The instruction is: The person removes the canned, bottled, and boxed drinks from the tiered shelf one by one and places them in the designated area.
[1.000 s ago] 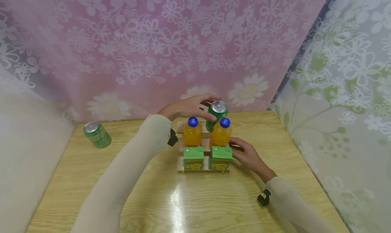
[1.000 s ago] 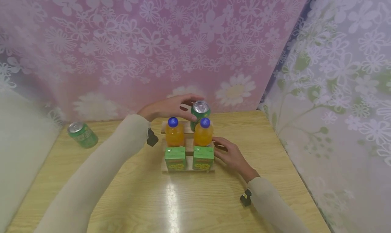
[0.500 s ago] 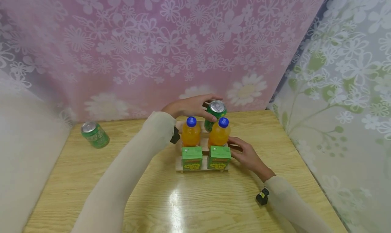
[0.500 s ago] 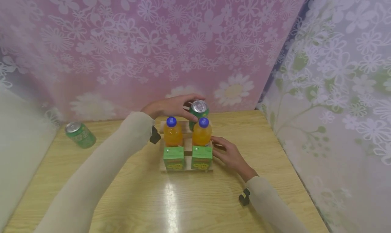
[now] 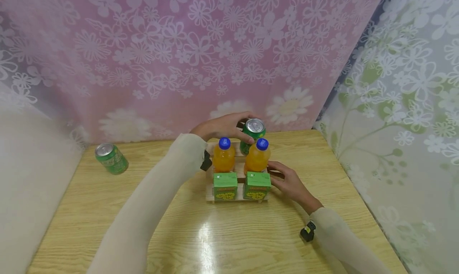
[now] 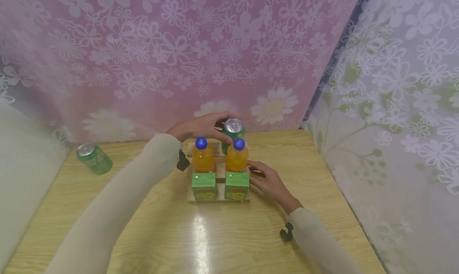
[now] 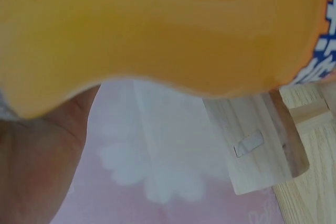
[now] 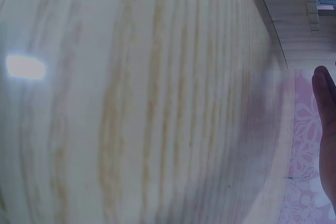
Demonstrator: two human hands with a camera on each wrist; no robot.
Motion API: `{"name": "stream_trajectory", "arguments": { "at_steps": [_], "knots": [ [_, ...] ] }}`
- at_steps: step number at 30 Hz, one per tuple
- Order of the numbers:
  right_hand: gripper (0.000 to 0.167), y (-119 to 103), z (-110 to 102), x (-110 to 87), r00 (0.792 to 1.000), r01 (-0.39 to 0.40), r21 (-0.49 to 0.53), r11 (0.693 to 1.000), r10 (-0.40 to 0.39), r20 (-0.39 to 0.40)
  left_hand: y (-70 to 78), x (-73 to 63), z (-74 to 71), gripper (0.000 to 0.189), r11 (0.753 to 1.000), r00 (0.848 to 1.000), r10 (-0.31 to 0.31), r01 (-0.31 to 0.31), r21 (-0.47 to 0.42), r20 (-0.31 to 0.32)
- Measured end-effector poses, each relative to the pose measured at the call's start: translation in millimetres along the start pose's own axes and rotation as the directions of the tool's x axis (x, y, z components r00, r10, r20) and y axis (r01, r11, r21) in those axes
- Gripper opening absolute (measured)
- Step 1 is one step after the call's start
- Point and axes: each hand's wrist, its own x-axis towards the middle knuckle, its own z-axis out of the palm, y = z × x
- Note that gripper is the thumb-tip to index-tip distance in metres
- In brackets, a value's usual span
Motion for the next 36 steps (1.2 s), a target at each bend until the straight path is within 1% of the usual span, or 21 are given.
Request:
{"name": "stream_trajectory", "arguments": {
  "at_steps": [7, 13, 19, 23, 27, 33, 36],
  "knots": [
    [0.054, -2, 0, 0.3, 1.0, 0.005, -0.014, 1.0, -0.005, 0.001, -2.4, -2.3, 1.2, 0.078, 0.999, 0.999, -0.009, 0.01, 0.034, -0.045],
    [0.055, -4, 1, 0.8, 1.0, 0.0, -0.009, 1.0, 0.0, 0.003, -5.9, -5.4, 0.5, 0.08, 1.0, 0.997, 0.012, -0.011, 0.01, -0.074],
    [0.055, -5, 2, 0.5, 1.0, -0.003, -0.013, 1.0, 0.003, -0.001, -7.8, -10.3, -2.1, 0.075, 1.0, 0.991, 0.03, -0.029, 0.008, -0.129],
    [0.055, -4, 2, 0.6, 1.0, 0.001, -0.016, 1.0, -0.001, 0.0, -6.4, -15.5, -6.1, 0.077, 1.0, 0.987, 0.03, -0.029, 0.009, -0.156],
    [0.054, -3, 1, -0.3, 1.0, -0.001, -0.018, 1.0, 0.001, -0.008, -6.3, -20.5, -10.6, 0.076, 1.0, 0.986, 0.021, -0.023, -0.01, -0.168],
    [0.054, 0, 1, -0.2, 1.0, -0.008, -0.018, 1.0, 0.008, -0.013, -12.0, -29.7, -16.9, 0.074, 0.998, 0.978, 0.033, -0.042, -0.041, -0.206],
    [0.055, -1, 1, 0.0, 1.0, -0.008, -0.018, 1.0, 0.007, -0.014, -15.2, -36.8, -20.1, 0.075, 0.998, 0.972, 0.022, -0.035, -0.049, -0.234]
  ]
}}
